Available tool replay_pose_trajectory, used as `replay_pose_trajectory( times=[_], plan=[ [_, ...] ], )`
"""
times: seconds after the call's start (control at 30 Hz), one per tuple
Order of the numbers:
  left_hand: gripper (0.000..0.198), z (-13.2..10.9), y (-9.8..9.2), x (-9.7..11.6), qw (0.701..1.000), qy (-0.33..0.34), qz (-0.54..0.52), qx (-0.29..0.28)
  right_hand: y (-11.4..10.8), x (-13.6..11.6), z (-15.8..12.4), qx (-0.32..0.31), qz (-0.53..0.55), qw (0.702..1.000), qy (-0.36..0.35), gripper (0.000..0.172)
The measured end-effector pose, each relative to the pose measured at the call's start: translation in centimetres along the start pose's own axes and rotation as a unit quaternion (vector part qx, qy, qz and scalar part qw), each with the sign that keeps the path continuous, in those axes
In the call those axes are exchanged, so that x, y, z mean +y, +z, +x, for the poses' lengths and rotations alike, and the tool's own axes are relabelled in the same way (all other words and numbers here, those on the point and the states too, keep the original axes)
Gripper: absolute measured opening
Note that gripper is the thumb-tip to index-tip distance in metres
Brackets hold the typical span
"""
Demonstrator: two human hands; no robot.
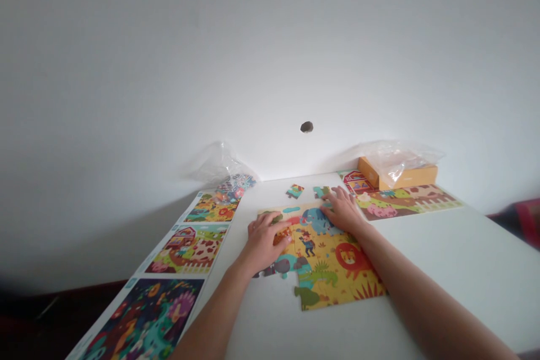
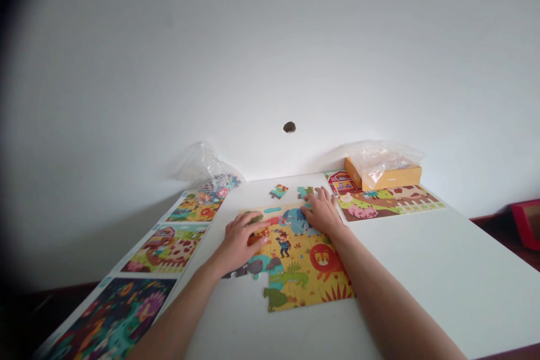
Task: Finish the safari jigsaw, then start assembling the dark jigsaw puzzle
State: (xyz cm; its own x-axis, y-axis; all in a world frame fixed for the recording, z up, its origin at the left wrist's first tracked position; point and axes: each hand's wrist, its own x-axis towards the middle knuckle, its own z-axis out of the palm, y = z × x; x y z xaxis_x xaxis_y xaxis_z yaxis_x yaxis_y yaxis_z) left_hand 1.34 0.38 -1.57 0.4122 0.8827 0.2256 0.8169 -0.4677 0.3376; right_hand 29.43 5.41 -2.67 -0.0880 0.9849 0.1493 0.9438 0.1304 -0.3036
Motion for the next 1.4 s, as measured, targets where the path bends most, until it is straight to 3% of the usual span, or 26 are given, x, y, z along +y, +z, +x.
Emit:
replay_pose_trajectory(
  times=[0.23,0.43,0.7,0.9,1.13,1.27,1.4],
  plan=[
    [0.032,0.1,0.2,-0.1,1.0,-0.002,-0.002,0.012,0.6,0.2,0.2,-0.026,0.026,0.999,-0.018,0.037],
    [0.03,0.4,0.1,-0.2,1.0,-0.008,0.0,0.019,0.6,-0.3,0.2,0.011,0.023,1.0,-0.017,0.039],
    [0.028,0.2,0.1,-0.2,1.0,0.003,0.004,0.011,0.8,-0.6,2.3,0.034,-0.037,0.999,-0.005,0.033],
    [0.027,0.1,0.1,-0.1,1.0,-0.003,-0.001,0.011,1.4,0.1,2.7,0.043,-0.007,0.999,-0.002,0.028],
    [0.025,0.1,-0.1,0.1,1.0,0.003,-0.007,0.016,1.5,0.8,3.2,0.044,0.009,0.999,0.02,0.045],
    [0.026,0.1,0.0,0.1,1.0,0.006,-0.008,0.016,1.8,1.4,3.7,0.065,0.044,0.996,0.031,0.053],
    [0.026,0.1,0.0,0.0,1.0,0.01,-0.008,0.02,1.8,1.9,3.8,0.137,0.119,0.983,0.004,0.048]
  ],
)
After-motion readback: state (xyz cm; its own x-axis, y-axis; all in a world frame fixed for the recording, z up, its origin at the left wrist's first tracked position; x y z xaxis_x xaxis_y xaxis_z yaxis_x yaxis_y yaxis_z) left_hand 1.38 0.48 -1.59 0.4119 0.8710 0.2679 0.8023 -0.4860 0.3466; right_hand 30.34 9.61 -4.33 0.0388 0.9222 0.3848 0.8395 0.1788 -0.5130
